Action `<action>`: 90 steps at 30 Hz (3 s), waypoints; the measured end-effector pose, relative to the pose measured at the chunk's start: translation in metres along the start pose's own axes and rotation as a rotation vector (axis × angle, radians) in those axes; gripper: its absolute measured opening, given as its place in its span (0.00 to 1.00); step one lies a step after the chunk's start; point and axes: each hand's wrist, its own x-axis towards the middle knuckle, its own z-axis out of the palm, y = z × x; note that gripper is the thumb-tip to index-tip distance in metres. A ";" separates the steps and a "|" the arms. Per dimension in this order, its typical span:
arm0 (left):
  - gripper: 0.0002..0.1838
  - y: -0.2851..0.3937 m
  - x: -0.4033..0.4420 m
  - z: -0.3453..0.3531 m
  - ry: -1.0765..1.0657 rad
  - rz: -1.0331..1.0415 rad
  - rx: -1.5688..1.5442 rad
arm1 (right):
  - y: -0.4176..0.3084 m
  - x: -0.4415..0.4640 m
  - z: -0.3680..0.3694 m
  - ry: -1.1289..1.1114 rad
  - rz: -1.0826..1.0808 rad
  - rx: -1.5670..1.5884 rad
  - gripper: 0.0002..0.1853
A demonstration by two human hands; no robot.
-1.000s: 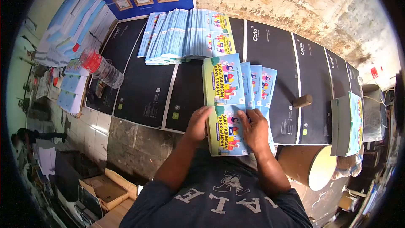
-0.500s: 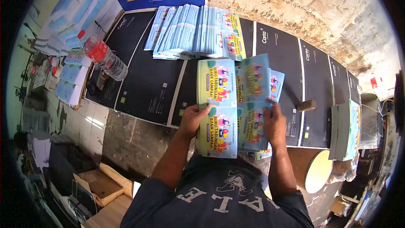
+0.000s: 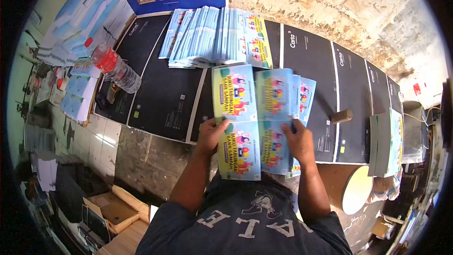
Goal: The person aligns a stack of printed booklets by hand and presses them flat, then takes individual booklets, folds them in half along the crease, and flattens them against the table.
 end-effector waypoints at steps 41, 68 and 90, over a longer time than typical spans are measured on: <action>0.13 0.000 0.021 -0.008 0.096 -0.015 -0.022 | 0.007 0.013 0.020 0.054 0.043 0.051 0.14; 0.47 -0.017 0.033 0.040 -0.079 0.243 0.047 | 0.041 0.003 0.046 0.021 -0.097 0.021 0.23; 0.40 -0.032 0.025 0.057 -0.046 0.284 0.162 | 0.023 0.007 0.028 -0.173 -0.012 0.220 0.24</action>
